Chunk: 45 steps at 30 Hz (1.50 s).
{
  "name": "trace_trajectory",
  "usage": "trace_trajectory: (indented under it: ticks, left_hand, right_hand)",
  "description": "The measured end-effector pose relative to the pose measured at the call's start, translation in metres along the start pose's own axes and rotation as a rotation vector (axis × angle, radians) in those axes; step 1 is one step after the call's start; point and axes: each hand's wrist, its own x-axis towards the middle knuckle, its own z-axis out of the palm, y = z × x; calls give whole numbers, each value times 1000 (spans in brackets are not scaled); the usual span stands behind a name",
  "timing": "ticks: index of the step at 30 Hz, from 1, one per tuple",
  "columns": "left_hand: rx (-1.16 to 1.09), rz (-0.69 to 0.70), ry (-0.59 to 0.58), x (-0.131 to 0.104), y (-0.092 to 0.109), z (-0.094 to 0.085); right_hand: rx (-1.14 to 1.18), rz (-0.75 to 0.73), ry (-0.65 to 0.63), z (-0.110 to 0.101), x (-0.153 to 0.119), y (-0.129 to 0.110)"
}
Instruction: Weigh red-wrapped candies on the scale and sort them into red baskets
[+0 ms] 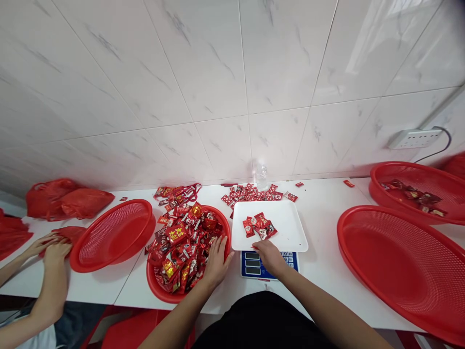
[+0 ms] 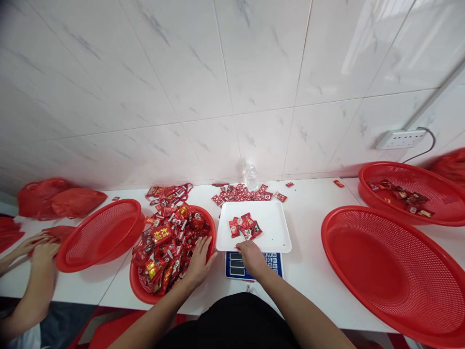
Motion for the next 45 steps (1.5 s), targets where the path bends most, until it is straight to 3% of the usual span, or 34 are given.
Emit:
trace_trajectory:
  ticks: [3, 7, 9, 14, 17, 21, 25, 29, 36, 40, 45]
  left_hand:
    - [-201, 38, 0, -3, 27, -2]
    - [-698, -165, -236, -2, 66, 2]
    - [-859, -229, -273, -1, 74, 4]
    - [-1015, -361, -134, -1, 59, -3]
    - [-1089, -435, -19, -3, 46, -9]
    - [-1132, -463, 5, -8, 39, -14]
    - [-1110, -489, 8, -13, 40, -15]
    - [-1084, -512, -4, -15, 42, -16]
    - [-1056, -512, -12, -14, 46, -15]
    - [-1044, -475, -22, -15, 49, -14]
    - [-1026, -467, -21, -17, 51, -18]
  right_hand:
    - [123, 68, 17, -2, -3, -11]
    - [295, 56, -27, 1, -6, -30]
    - [341, 46, -37, 2, -6, -35]
    - [246, 24, 2, -6, 12, -30]
    - [53, 67, 56, -12, 34, -18]
    - [-365, 230, -28, -8, 64, -4]
    - [-468, 136, -18, 1, 74, 5]
    - [-466, 17, 54, -3, 67, 13]
    - [-385, -14, 109, -19, 63, 34]
    - [-235, 43, 178, -23, 65, 46]
    - [106, 218, 385, -35, 70, 51]
